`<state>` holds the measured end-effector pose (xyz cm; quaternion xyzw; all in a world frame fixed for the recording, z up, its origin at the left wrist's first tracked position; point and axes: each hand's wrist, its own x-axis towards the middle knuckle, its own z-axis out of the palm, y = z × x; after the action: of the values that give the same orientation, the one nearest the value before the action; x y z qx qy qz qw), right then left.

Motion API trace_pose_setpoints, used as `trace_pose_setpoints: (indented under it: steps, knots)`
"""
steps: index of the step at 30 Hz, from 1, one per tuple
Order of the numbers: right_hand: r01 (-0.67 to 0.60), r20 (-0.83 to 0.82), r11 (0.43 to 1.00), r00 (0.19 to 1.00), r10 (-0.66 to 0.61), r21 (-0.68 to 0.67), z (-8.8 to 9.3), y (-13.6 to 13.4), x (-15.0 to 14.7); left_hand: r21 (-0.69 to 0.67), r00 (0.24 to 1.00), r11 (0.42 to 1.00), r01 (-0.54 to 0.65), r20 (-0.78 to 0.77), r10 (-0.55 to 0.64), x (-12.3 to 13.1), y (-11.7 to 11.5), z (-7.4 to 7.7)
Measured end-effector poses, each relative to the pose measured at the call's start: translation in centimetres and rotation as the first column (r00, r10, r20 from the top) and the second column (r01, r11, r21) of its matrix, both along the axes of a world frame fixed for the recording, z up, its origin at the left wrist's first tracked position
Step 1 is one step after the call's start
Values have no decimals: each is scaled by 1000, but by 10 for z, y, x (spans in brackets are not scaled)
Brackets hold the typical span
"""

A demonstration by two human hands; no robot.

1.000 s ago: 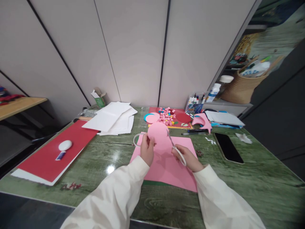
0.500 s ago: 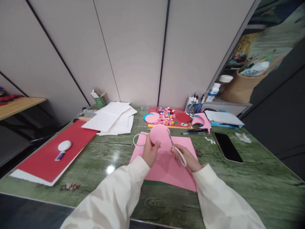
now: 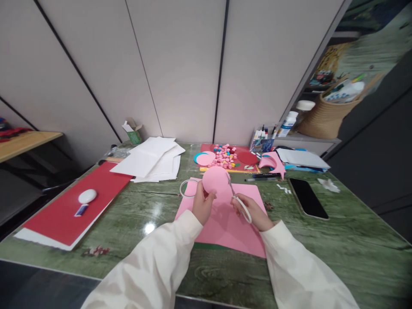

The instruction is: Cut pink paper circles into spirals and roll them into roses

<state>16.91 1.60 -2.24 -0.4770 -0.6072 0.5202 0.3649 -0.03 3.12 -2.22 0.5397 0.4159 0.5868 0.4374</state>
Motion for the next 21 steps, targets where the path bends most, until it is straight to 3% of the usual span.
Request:
trace_pose_setpoints:
  steps: [21]
  knots:
    - [-11, 17, 1000, 1000, 11, 6, 0, -1, 1, -7, 998, 999, -37, -46, 37, -4, -2, 3]
